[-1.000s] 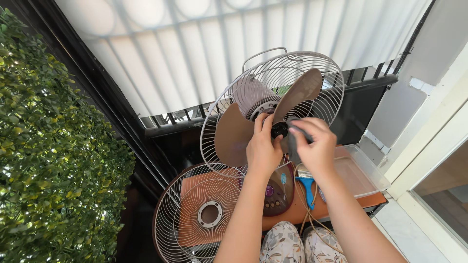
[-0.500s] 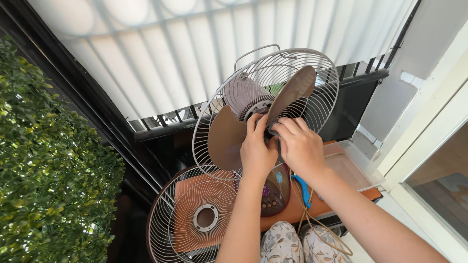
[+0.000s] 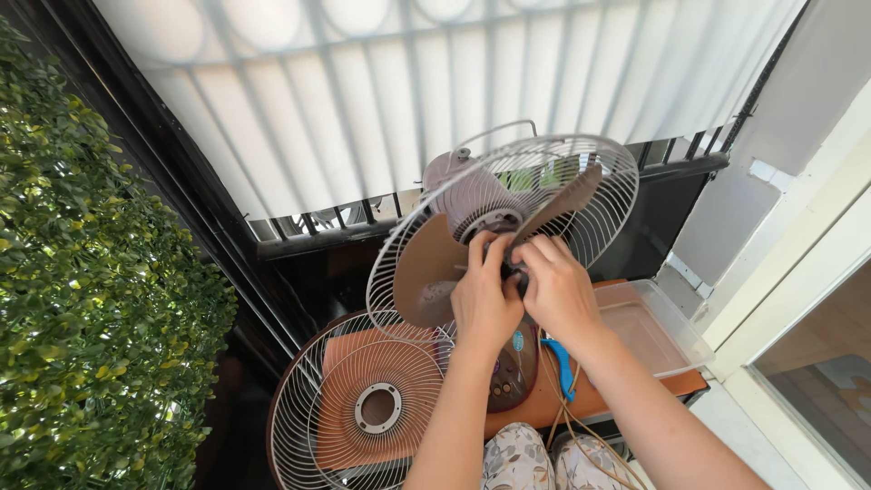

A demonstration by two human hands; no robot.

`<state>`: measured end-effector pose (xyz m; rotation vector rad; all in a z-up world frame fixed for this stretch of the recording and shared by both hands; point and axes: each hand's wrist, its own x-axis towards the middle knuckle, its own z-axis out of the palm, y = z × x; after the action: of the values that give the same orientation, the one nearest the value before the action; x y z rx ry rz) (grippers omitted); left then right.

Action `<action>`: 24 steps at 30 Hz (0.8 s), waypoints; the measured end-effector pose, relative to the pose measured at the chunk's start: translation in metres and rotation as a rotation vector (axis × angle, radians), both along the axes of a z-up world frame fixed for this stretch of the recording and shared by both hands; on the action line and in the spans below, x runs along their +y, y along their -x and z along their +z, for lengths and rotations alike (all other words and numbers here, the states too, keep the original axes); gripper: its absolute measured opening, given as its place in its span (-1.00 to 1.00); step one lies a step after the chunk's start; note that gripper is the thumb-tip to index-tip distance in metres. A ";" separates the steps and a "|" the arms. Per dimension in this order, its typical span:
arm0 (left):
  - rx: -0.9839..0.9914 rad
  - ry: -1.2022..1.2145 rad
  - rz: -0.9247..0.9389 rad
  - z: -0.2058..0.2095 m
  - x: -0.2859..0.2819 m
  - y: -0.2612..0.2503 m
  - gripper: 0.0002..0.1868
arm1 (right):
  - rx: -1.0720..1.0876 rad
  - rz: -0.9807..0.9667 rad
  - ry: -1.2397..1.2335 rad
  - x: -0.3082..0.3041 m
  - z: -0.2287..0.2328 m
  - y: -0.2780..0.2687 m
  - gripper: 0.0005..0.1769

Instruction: The person reassembles a table fan by attaching the front protective cage to the fan head and securing it. The person then adjusts the fan's orientation on the table.

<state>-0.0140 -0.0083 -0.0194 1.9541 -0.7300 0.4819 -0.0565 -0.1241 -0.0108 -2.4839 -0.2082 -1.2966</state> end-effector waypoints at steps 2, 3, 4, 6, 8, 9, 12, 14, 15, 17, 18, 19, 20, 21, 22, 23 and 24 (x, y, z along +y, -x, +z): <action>-0.005 -0.040 0.012 0.003 0.000 -0.010 -0.41 | -0.049 0.052 -0.013 -0.004 0.001 -0.002 -0.75; -0.011 -0.056 0.018 0.005 -0.001 -0.015 -0.43 | -0.043 0.068 -0.070 -0.008 0.002 -0.004 -0.76; -0.027 -0.054 0.010 0.006 -0.002 -0.018 -0.43 | -0.038 0.085 -0.127 -0.012 0.001 -0.007 -0.76; -0.063 -0.050 -0.003 0.006 -0.002 -0.026 -0.45 | -0.054 0.069 -0.224 -0.024 -0.002 -0.015 -0.80; -0.089 0.016 -0.004 0.002 0.000 -0.033 -0.44 | -0.082 0.007 -0.314 -0.039 -0.014 -0.019 -0.85; -0.106 0.050 -0.005 0.000 0.001 -0.037 -0.43 | -0.102 0.012 -0.449 -0.044 -0.023 -0.020 -0.84; 0.141 0.112 -0.055 -0.012 0.003 -0.040 -0.43 | -0.146 0.022 -0.771 -0.045 -0.054 -0.015 -0.82; 0.090 0.217 -0.089 -0.022 0.000 -0.041 -0.39 | -0.145 0.020 -0.884 -0.037 -0.069 -0.013 -0.82; 0.066 0.269 -0.104 -0.027 -0.001 -0.040 -0.37 | -0.162 0.033 -0.855 -0.033 -0.070 -0.012 -0.81; 0.066 0.327 -0.124 -0.034 -0.004 -0.040 -0.33 | -0.198 0.061 -0.795 -0.025 -0.066 -0.010 -0.81; 0.064 0.357 -0.134 -0.036 -0.004 -0.040 -0.31 | -0.220 0.084 -0.773 -0.019 -0.061 -0.009 -0.80; 0.070 0.362 -0.134 -0.037 -0.005 -0.042 -0.31 | -0.245 0.106 -0.746 -0.014 -0.054 -0.010 -0.79; 0.077 0.367 -0.134 -0.038 -0.006 -0.043 -0.31 | -0.270 0.128 -0.719 -0.009 -0.046 -0.010 -0.78; 0.086 0.372 -0.134 -0.039 -0.006 -0.043 -0.31 | -0.253 0.088 -0.596 -0.005 -0.038 -0.010 -0.78; 0.064 0.374 -0.133 -0.040 -0.007 -0.044 -0.32 | -0.236 0.048 -0.473 -0.001 -0.031 -0.011 -0.79; 0.044 0.373 -0.130 -0.041 -0.007 -0.045 -0.33 | -0.216 0.009 -0.353 0.003 -0.025 -0.013 -0.79; 0.024 0.373 -0.127 -0.041 -0.007 -0.045 -0.34 | -0.225 0.001 -0.321 0.006 -0.021 -0.015 -0.78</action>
<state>0.0307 -0.0152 -0.0604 1.5542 -0.6894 0.4777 -0.0411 -0.1176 -0.0319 -2.0723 -0.0478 -1.4793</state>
